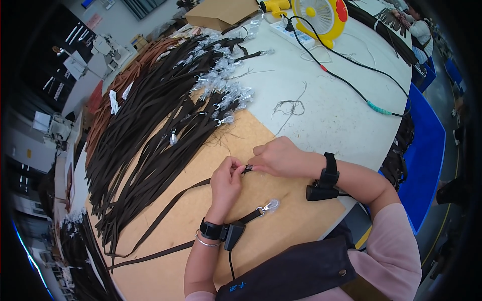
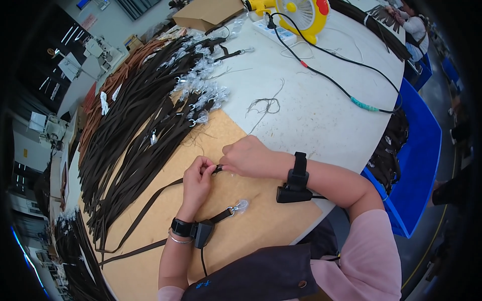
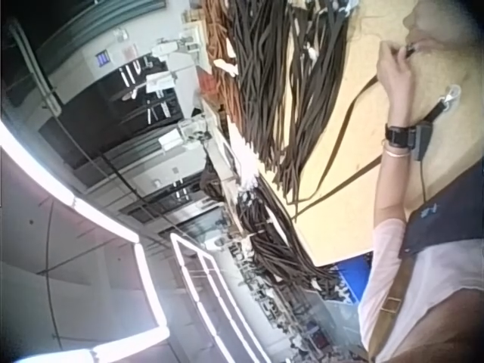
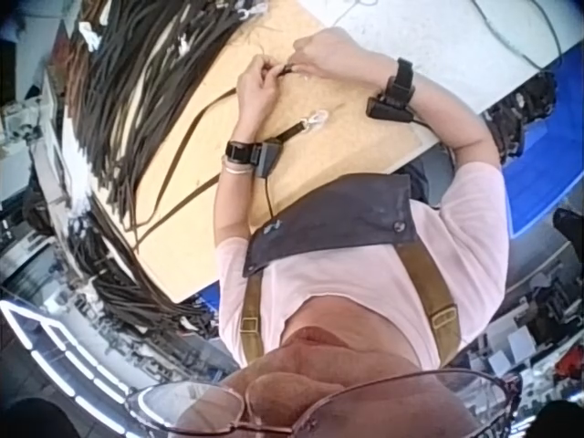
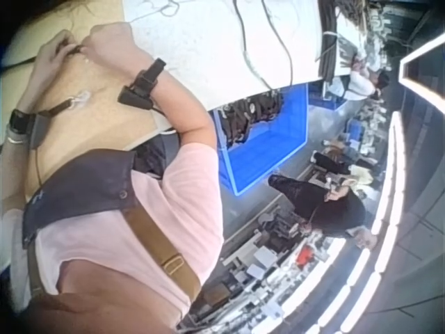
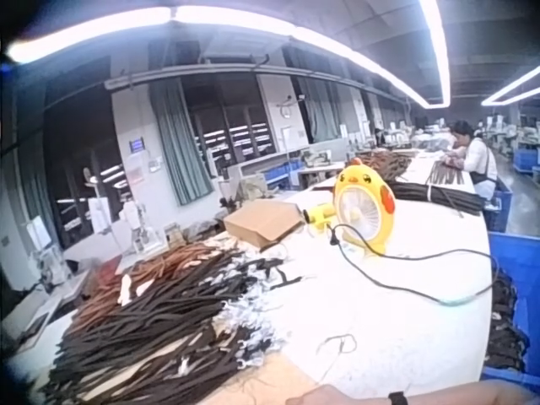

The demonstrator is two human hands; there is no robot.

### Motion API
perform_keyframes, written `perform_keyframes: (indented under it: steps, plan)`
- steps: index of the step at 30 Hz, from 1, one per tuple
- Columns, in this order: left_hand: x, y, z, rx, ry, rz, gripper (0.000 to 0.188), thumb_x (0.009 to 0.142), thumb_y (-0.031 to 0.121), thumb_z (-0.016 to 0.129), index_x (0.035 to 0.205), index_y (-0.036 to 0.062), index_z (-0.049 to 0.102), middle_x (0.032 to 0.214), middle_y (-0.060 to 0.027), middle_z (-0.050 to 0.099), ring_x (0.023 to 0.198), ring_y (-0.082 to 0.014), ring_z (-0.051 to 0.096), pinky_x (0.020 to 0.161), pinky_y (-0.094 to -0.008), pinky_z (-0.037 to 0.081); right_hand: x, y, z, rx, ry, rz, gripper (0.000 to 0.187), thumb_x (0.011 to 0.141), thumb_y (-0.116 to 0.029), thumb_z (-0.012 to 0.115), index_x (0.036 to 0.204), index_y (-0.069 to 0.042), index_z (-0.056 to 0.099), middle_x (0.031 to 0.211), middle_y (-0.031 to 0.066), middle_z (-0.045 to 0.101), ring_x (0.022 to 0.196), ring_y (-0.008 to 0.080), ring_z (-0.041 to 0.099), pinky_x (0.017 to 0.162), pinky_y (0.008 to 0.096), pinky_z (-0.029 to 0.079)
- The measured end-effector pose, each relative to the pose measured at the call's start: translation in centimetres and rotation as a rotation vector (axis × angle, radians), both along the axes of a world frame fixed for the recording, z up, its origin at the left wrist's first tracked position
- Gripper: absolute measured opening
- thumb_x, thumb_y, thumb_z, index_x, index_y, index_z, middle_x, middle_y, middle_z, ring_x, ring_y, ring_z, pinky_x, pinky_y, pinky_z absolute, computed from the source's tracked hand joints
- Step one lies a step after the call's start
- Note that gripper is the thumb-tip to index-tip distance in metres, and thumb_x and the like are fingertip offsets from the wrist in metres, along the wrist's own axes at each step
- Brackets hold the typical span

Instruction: Attaching metal clips to brown leather straps and trimming excess thread.

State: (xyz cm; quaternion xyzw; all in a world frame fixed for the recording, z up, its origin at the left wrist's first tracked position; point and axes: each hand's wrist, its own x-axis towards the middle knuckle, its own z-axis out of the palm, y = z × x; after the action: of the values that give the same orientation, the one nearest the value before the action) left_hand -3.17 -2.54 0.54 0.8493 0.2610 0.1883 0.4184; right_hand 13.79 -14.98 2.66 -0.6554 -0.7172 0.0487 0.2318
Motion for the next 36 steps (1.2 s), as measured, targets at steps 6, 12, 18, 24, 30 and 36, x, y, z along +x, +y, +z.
perform_keyframes:
  steps: [6, 12, 18, 24, 30, 36]
  plan:
    - [0.0, 0.3, -0.4, 0.020, 0.030, -0.005, 0.008, 0.090, 0.006, 0.066, 0.092, 0.0029, 0.059, 0.072, -0.0106, 0.063, 0.061, -0.0222, 0.061, 0.059, -0.0340, 0.047, -0.3, 0.3, 0.3, -0.033, 0.012, -0.023, 0.018, 0.086, -0.028, 0.068, 0.082, -0.010, 0.071, 0.079, 0.0073, 0.065, 0.077, 0.0295, 0.067, 0.065, 0.0420, 0.052]
    - [-0.5, 2.4, -0.6, -0.426, -0.129, 0.069, 0.005, 0.094, 0.006, 0.063, 0.094, 0.0036, 0.059, 0.073, -0.0011, 0.058, 0.057, -0.0082, 0.051, 0.050, -0.0231, 0.041, 0.0, 0.2, 0.1, -0.108, 0.147, -0.026, 0.019, 0.087, -0.027, 0.068, 0.094, -0.011, 0.075, 0.085, 0.0061, 0.068, 0.083, 0.0286, 0.067, 0.069, 0.0412, 0.052]
    - [-2.1, 8.2, 3.5, 0.333, -0.047, 0.253, 0.011, 0.089, -0.002, 0.064, 0.096, 0.0038, 0.059, 0.083, 0.0000, 0.057, 0.064, -0.0102, 0.053, 0.057, -0.0273, 0.046, 1.0, -0.8, -0.3, -0.137, 0.250, -0.051, 0.027, 0.088, -0.033, 0.068, 0.105, -0.013, 0.074, 0.091, 0.0063, 0.070, 0.087, 0.0271, 0.068, 0.071, 0.0401, 0.052]
    - [-2.6, 3.3, 3.9, 0.540, -0.009, 0.028, 0.023, 0.079, 0.003, 0.073, 0.099, 0.0067, 0.063, 0.106, -0.0092, 0.056, 0.088, -0.0250, 0.060, 0.073, -0.0359, 0.049, 1.8, -0.6, 0.2, -0.131, 0.311, -0.205, 0.033, 0.083, -0.039, 0.072, 0.096, -0.009, 0.072, 0.084, 0.0085, 0.069, 0.083, 0.0295, 0.068, 0.068, 0.0407, 0.051]
    - [-1.5, 0.7, 2.9, 0.430, 0.180, -0.148, 0.022, 0.077, 0.013, 0.076, 0.092, 0.0082, 0.060, 0.089, -0.0065, 0.060, 0.084, -0.0288, 0.063, 0.068, -0.0408, 0.050, 1.0, -0.1, 0.1, -0.302, 0.300, -0.141, 0.037, 0.077, -0.041, 0.077, 0.090, -0.008, 0.065, 0.083, 0.0094, 0.070, 0.082, 0.0295, 0.068, 0.067, 0.0420, 0.050]
    - [-2.8, -0.6, 1.5, 0.406, 0.052, -0.196, 0.032, 0.076, 0.017, 0.082, 0.097, 0.0062, 0.060, 0.090, -0.0067, 0.059, 0.065, -0.0198, 0.059, 0.058, -0.0333, 0.050, 1.3, -1.3, 0.4, -0.280, 0.354, -0.002, 0.031, 0.084, -0.038, 0.072, 0.095, -0.010, 0.069, 0.085, 0.0093, 0.070, 0.081, 0.0286, 0.067, 0.067, 0.0405, 0.050]
